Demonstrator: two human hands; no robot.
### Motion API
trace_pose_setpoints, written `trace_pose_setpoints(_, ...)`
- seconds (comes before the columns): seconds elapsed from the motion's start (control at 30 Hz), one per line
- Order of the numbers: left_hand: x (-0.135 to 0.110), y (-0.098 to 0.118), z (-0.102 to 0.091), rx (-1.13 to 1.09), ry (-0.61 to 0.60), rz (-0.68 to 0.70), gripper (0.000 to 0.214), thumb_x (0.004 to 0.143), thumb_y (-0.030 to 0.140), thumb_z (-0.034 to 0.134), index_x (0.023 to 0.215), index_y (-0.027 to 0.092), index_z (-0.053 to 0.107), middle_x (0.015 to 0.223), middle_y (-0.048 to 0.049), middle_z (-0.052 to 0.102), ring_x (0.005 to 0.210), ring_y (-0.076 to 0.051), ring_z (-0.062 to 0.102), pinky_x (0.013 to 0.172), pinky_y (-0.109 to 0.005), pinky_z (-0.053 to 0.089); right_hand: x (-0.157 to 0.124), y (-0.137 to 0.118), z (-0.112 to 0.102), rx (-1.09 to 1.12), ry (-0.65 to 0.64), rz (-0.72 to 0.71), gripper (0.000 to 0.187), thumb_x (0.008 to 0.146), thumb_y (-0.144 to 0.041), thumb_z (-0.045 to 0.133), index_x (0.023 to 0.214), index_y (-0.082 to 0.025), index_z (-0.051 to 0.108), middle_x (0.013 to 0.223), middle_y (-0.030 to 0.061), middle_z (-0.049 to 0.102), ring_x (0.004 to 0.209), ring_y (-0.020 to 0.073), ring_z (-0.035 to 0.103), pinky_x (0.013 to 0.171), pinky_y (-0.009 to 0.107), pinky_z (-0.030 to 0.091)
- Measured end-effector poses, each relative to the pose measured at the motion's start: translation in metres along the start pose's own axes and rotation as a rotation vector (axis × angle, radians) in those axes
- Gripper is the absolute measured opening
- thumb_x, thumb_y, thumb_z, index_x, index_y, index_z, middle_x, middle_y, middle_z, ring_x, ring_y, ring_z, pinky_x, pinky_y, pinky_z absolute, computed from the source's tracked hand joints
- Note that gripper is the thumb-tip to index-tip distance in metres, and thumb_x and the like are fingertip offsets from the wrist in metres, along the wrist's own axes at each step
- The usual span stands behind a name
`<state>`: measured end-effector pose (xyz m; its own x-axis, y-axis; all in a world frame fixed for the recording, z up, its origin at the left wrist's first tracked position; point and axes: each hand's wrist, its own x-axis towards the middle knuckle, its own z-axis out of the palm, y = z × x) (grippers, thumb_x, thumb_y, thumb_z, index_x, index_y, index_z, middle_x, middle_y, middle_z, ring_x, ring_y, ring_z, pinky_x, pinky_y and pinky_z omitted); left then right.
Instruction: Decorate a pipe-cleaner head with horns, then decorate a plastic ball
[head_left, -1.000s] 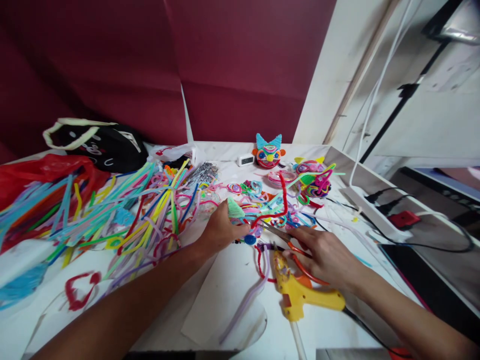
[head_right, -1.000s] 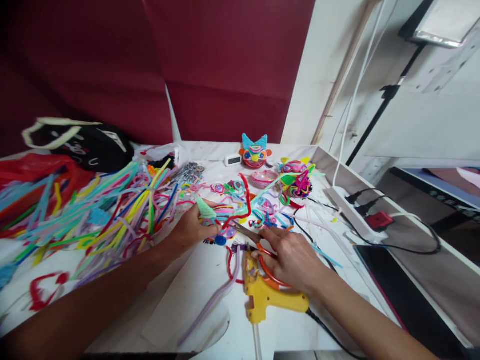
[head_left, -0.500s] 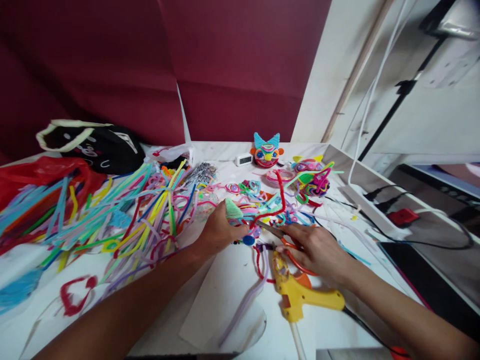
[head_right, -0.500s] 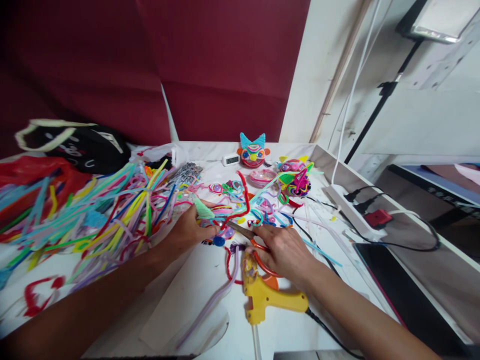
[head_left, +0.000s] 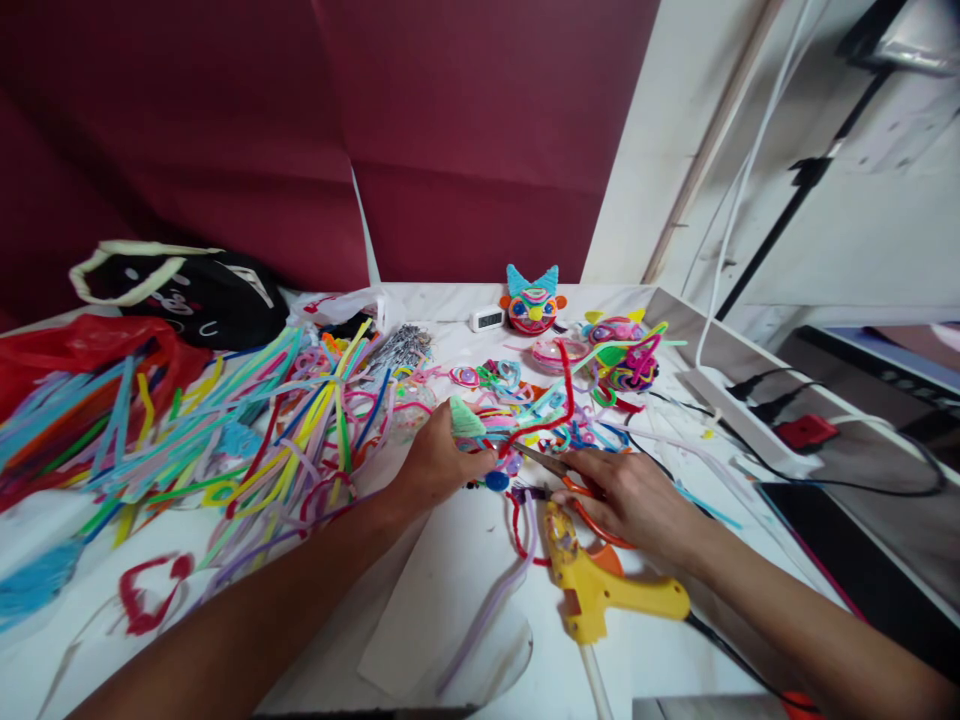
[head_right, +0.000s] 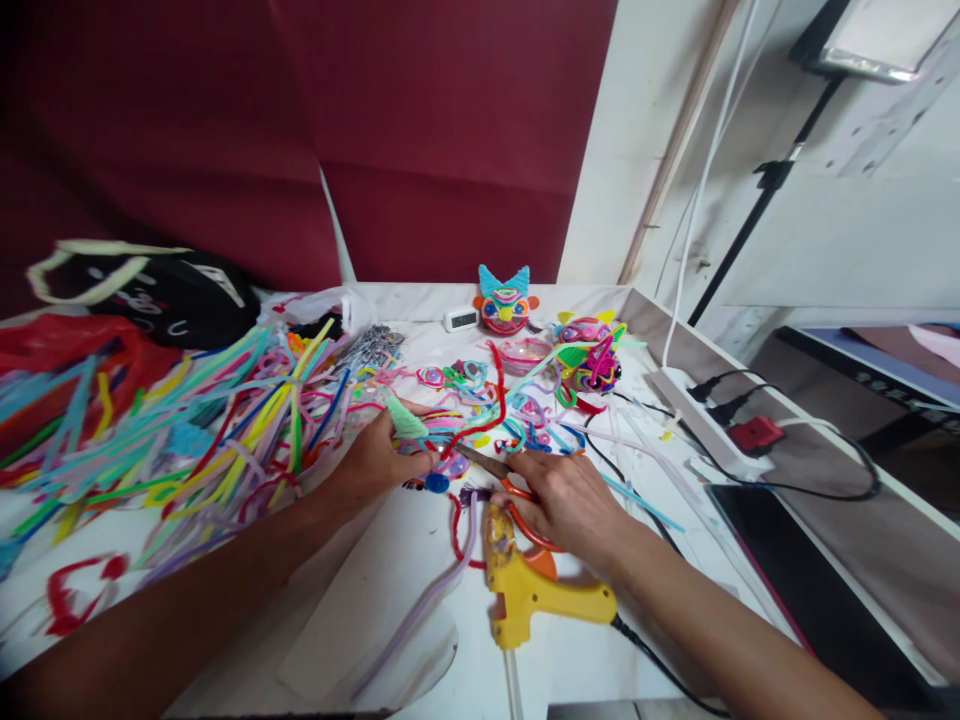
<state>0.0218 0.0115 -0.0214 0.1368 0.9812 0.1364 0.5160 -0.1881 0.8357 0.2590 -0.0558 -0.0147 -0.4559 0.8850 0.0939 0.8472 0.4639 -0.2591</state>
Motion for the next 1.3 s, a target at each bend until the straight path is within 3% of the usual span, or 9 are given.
trace_pose_setpoints(0.47,0.000,0.000,0.000,-0.028,-0.013,-0.018,0.057,0.056,0.032,0.070,0.110,0.015,0.060,0.096,-0.0066,0.066,0.082,-0.022,0.063,0.073,-0.034,0.052,0.001,0.001,0.004,0.062,-0.006,0.018,0.039,0.099,-0.045,0.041,0.117,-0.018,0.062,0.095,0.0078,0.072,0.080,0.0203,0.068,0.067,0.030,0.044)
trace_pose_setpoints(0.73,0.000,0.003,0.000,-0.038,0.007,-0.004,0.047,0.054,0.029,0.070,0.099,0.016,0.061,0.094,-0.0058,0.067,0.082,-0.021,0.063,0.073,-0.034,0.053,0.001,0.004,0.011,-0.010,0.008,0.018,0.039,0.099,-0.049,0.039,0.095,-0.017,0.062,0.081,0.0057,0.070,0.069,0.0186,0.064,0.060,0.029,0.037)
trace_pose_setpoints(1.0,-0.001,0.002,0.000,-0.040,-0.003,0.010,0.049,0.055,0.031,0.070,0.101,0.016,0.060,0.097,-0.0072,0.066,0.084,-0.022,0.063,0.073,-0.035,0.052,0.004,0.010,0.021,-0.044,0.113,-0.057,0.041,0.100,-0.046,0.039,0.093,-0.016,0.064,0.073,0.0050,0.069,0.061,0.0159,0.061,0.055,0.028,0.029)
trace_pose_setpoints(1.3,0.001,0.001,-0.001,-0.070,-0.034,0.012,0.052,0.056,0.032,0.070,0.104,0.015,0.059,0.098,-0.0068,0.065,0.086,-0.022,0.063,0.079,-0.037,0.052,0.009,0.015,0.028,-0.042,0.164,-0.093,0.038,0.099,-0.042,0.040,0.083,-0.015,0.064,0.067,0.0039,0.065,0.054,0.0130,0.054,0.055,0.028,0.030)
